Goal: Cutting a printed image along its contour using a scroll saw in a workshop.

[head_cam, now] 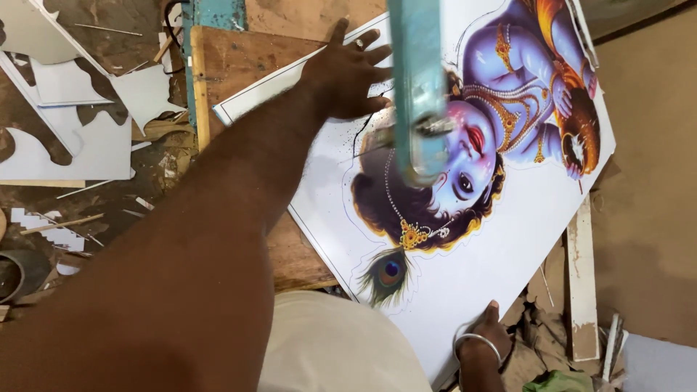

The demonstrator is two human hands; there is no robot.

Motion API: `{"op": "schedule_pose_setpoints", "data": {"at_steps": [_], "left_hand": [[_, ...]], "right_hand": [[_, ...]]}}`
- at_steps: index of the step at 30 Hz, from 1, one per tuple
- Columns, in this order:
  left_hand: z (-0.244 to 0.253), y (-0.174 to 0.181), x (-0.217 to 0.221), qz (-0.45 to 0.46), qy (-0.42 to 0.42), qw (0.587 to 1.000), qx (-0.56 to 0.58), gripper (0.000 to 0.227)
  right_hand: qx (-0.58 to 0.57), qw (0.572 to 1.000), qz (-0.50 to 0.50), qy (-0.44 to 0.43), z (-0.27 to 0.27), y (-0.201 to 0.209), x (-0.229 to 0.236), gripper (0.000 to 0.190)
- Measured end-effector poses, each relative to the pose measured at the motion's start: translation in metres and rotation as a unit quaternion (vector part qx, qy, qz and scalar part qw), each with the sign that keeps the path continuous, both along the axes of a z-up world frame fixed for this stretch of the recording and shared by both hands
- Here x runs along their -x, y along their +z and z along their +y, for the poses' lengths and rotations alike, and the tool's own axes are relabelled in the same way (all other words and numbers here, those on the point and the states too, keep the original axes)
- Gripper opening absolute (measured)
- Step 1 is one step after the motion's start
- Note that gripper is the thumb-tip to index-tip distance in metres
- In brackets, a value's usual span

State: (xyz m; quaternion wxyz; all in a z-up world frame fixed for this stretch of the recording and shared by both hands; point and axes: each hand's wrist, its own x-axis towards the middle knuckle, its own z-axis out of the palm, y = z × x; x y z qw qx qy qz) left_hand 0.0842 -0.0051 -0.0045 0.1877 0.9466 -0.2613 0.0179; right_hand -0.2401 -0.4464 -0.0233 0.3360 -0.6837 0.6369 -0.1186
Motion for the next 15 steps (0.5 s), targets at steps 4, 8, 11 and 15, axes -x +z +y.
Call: {"op": "schedule_pose_setpoints", "data": {"at_steps": [4,8,11,15], "left_hand": [[-0.001,0.001,-0.002,-0.002,0.003,1.0,-0.011,0.06],[-0.001,0.0,-0.003,-0.005,0.009,1.0,-0.024,0.059],[-0.003,-0.002,-0.003,-0.017,0.021,0.999,-0.042,0.058],[0.001,-0.004,0.001,-0.024,0.021,0.999,-0.032,0.058]], "right_hand": [[-0.027,0.998,-0.046,-0.033,0.015,0.014,-0.008,0.064],[-0.053,0.985,-0.146,-0.077,0.0,0.002,-0.009,0.048],[-0.048,0.98,-0.17,-0.092,-0.006,0.001,-0.016,0.049],[-0.061,0.972,-0.209,-0.089,-0.023,-0.004,-0.029,0.043]]}}
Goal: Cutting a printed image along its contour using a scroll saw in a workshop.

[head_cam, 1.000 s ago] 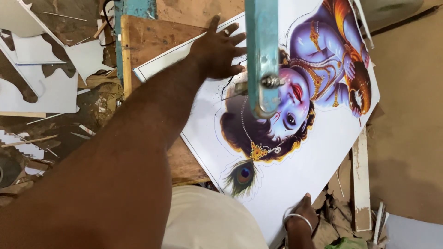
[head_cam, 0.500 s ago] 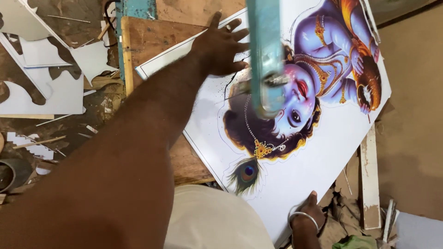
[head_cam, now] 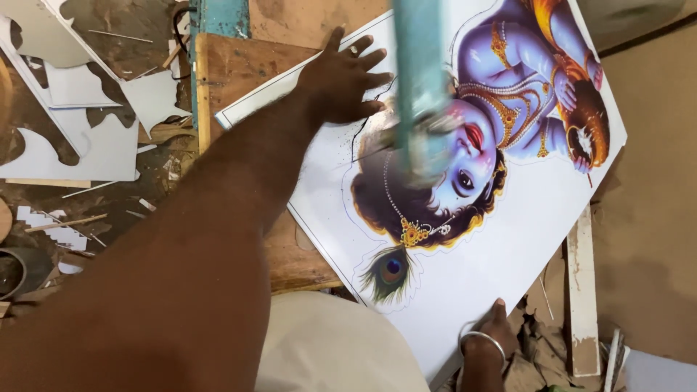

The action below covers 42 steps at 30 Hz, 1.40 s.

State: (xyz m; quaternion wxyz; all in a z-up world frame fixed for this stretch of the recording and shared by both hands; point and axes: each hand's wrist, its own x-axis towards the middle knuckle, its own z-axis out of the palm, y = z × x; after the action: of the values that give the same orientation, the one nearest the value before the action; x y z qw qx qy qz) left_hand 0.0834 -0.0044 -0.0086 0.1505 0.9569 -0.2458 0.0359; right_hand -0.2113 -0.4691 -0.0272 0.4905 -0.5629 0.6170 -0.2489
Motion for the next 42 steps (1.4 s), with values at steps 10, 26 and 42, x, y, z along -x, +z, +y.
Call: {"op": "schedule_pose_setpoints", "data": {"at_steps": [10,26,42], "left_hand": [[0.011,-0.003,0.013,-0.013,0.043,0.999,0.012,0.059],[0.019,-0.006,0.025,-0.011,0.114,0.993,0.014,0.058],[0.021,0.014,0.038,0.045,0.183,0.982,-0.032,0.068]], "right_hand": [[0.08,0.985,0.046,0.143,-0.028,0.002,-0.047,0.046],[0.092,0.972,0.021,0.213,-0.039,0.019,-0.113,0.049],[0.214,0.912,0.088,0.338,-0.178,-0.083,-0.199,0.062]]}}
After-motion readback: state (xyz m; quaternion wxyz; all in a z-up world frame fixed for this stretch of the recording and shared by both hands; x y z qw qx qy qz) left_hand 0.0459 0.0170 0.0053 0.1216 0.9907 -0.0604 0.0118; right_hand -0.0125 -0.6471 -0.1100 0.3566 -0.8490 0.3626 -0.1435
